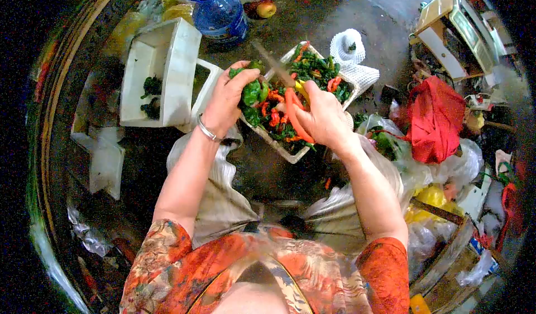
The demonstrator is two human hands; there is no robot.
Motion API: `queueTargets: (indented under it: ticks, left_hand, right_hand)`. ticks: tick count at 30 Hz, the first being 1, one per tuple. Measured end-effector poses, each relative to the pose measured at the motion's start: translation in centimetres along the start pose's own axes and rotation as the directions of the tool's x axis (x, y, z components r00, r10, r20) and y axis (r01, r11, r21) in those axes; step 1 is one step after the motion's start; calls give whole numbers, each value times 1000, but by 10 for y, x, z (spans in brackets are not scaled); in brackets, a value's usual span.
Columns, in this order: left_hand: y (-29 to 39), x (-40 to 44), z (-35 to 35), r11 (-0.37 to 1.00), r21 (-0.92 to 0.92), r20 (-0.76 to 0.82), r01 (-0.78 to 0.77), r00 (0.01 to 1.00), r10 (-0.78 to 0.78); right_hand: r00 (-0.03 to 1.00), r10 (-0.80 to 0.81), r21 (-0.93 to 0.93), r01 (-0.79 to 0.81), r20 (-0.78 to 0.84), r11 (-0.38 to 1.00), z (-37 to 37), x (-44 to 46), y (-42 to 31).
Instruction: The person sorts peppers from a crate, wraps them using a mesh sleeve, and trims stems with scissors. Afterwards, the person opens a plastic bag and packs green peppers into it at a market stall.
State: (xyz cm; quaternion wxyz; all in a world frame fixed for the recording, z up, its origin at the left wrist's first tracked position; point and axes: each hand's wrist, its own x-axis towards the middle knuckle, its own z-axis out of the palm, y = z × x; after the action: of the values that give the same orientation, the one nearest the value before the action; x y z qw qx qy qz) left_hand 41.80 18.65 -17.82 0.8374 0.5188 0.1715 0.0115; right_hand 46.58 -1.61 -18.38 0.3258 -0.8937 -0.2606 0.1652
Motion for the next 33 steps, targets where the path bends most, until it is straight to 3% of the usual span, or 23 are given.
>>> queueTargets:
  ticks: [1, 2, 3, 4, 6, 9, 11, 13, 18, 23, 25, 27, 29, 31, 33]
  left_hand:
    - [1, 2, -2, 1000, -12, 18, 24, 1000, -23]
    - [3, 5, -4, 995, -28, -65, 93, 993, -95]
    - [-1, 15, -19, 978, -161, 37, 131, 991, -127]
    - [2, 19, -27, 936, -337, 41, 101, 995, -93]
    - [10, 29, -48, 793, -608, 31, 30, 999, -14]
    - [26, 35, -67, 640, -763, -62, -91, 996, 67]
    - [32, 37, -74, 664, -728, -114, -172, 985, 131]
    - [34, 39, -77, 572, -787, -184, -230, 973, 138]
    - [25, 39, -66, 681, -683, -218, -262, 964, 152]
    - [5, 30, -33, 721, -664, -198, -195, 977, 82]
    - [0, 28, -25, 717, -673, -206, -182, 977, 55]
    - [0, 29, -27, 720, -669, -203, -183, 977, 60]
    - [1, 31, -29, 724, -665, -199, -183, 978, 64]
    - [2, 31, -34, 715, -679, -177, -167, 982, 62]
    - [14, 31, -41, 832, -506, -309, -227, 948, 71]
  right_hand:
    - [1000, 0, 2, 0, 0, 1000, 3, 1, 0]
    - [996, 48, 148, -37, -72, 988, 6, 1, 0]
    - [985, 106, 292, -63, -134, 954, 9, 1, 1]
    - [988, 101, 341, -55, -118, 938, 6, 1, 1]
    - [992, 112, 299, -91, -54, 950, 9, 1, 5]
    - [997, 61, 293, -71, 45, 953, 18, -7, 1]
    - [991, 79, 240, -104, 110, 965, 17, -14, -11]
    - [981, 35, 300, -93, 191, 949, 27, -16, -6]
    - [992, -53, 310, 14, 117, 951, 25, -18, -20]
    - [996, -38, 309, 9, 86, 951, 27, -12, -19]
    - [996, 35, 406, -65, 80, 911, 30, -11, -14]
    - [999, -11, 413, -5, 36, 911, 34, -11, -11]
    - [991, 101, 468, -129, 84, 874, 33, -12, -14]
    - [993, 94, 504, -120, 77, 855, 34, -11, -7]
    - [988, 129, 539, -151, 80, 829, 27, -10, -1]
